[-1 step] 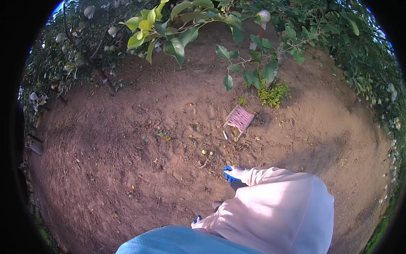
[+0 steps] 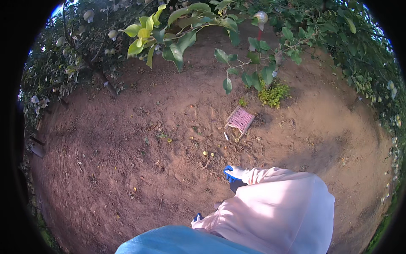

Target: The person reaches into apple tree branches and removes leaves and small branches by hand. They repeatedly pull off foliage and twigs from various parts of the tree, holding and discarding the removed material.

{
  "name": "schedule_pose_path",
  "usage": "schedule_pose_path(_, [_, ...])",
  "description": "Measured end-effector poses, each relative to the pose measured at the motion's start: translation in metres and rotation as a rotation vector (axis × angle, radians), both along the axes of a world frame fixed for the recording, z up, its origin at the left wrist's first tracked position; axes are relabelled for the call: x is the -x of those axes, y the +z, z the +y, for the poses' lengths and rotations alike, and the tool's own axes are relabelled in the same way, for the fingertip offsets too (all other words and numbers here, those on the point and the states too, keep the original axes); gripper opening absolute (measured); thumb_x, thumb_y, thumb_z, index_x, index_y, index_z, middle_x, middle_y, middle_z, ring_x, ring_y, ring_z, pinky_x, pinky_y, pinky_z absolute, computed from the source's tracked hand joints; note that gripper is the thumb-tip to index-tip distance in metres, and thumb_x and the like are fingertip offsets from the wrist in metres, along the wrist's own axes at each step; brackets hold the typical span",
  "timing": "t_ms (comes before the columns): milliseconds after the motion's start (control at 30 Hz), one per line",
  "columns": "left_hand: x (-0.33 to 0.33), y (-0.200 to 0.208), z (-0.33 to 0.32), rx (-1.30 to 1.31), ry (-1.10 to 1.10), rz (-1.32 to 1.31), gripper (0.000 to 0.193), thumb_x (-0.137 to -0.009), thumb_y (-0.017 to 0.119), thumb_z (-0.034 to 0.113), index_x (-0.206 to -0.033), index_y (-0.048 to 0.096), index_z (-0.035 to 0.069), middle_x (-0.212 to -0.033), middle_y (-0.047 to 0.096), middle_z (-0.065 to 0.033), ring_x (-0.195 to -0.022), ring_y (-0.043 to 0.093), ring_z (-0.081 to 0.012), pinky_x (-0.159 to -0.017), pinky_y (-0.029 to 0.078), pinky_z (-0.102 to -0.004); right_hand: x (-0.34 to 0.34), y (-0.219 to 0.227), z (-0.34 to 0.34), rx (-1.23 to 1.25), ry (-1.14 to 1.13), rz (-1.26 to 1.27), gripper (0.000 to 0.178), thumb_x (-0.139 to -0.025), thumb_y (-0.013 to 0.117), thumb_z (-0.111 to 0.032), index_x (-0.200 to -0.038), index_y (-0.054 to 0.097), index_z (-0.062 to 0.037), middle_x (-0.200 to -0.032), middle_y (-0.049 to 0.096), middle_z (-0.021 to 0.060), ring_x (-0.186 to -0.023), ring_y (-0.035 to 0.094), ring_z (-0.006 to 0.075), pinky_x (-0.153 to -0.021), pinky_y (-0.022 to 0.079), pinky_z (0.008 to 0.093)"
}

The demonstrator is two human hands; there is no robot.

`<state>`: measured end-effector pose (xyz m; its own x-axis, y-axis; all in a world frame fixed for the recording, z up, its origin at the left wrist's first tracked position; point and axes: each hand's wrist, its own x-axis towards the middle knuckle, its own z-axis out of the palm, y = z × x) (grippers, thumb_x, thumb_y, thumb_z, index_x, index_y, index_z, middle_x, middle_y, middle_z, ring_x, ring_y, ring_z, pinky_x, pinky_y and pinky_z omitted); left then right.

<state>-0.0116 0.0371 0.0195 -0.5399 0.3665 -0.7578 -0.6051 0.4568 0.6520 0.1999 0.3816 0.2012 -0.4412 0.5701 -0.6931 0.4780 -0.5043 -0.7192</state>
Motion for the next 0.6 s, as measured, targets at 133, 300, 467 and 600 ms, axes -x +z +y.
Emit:
schedule_pose_path(133, [0.012, 0.148, 0.054, -0.278, -0.046, -0.095, 0.026, -0.088, 0.067, 0.021, -0.07, 0.061, 0.003, -0.06, 0.061, -0.0077, -0.042, 0.05, -0.0161, -0.039, 0.038, -0.0289, -0.029, 0.024, -0.032, -0.193, 0.029, 0.226, 0.019, -0.096, 0.054, -0.025, -0.104, 0.056, -0.0073, -0.08, 0.066, 0.0063, -0.056, 0.062, 0.0156, -0.05, 0.052, 0.0335])
schedule_pose_path(300, [0.05, 0.266, 0.219, -0.494, -0.296, 0.211, 0.019, -0.092, 0.062, 0.019, -0.092, 0.066, 0.0, -0.069, 0.064, -0.0065, -0.055, 0.057, -0.0124, -0.052, 0.046, -0.0253, -0.005, 0.127, 0.041, -0.534, 0.13, 0.256, 0.023, -0.096, 0.056, -0.023, -0.113, 0.054, -0.0088, -0.082, 0.064, 0.0031, -0.067, 0.061, 0.0124, -0.064, 0.052, 0.0286])
schedule_pose_path(467, [0.059, 0.426, 0.341, -0.86, -0.495, 0.312, 0.039, -0.092, 0.06, 0.012, -0.13, 0.052, 0.002, -0.103, 0.064, -0.0055, -0.082, 0.059, -0.0108, -0.072, 0.046, -0.0238, -0.035, 0.247, 0.097, -0.748, -0.13, 0.558, 0.026, -0.096, 0.053, -0.011, -0.121, 0.053, -0.0085, -0.089, 0.062, 0.0039, -0.074, 0.061, 0.0104, -0.067, 0.051, 0.0252])
schedule_pose_path(600, [0.047, 0.538, 0.417, -1.003, -0.508, 0.425, 0.057, -0.092, 0.062, 0.019, -0.142, 0.037, 0.008, -0.124, 0.056, -0.0109, -0.099, 0.059, -0.0174, -0.083, 0.048, -0.0308, -0.1, 0.404, 0.119, -1.158, -0.326, 0.688, 0.029, -0.096, 0.051, -0.008, -0.125, 0.05, -0.001, -0.093, 0.061, 0.0063, -0.079, 0.059, 0.0101, -0.069, 0.051, 0.0243])
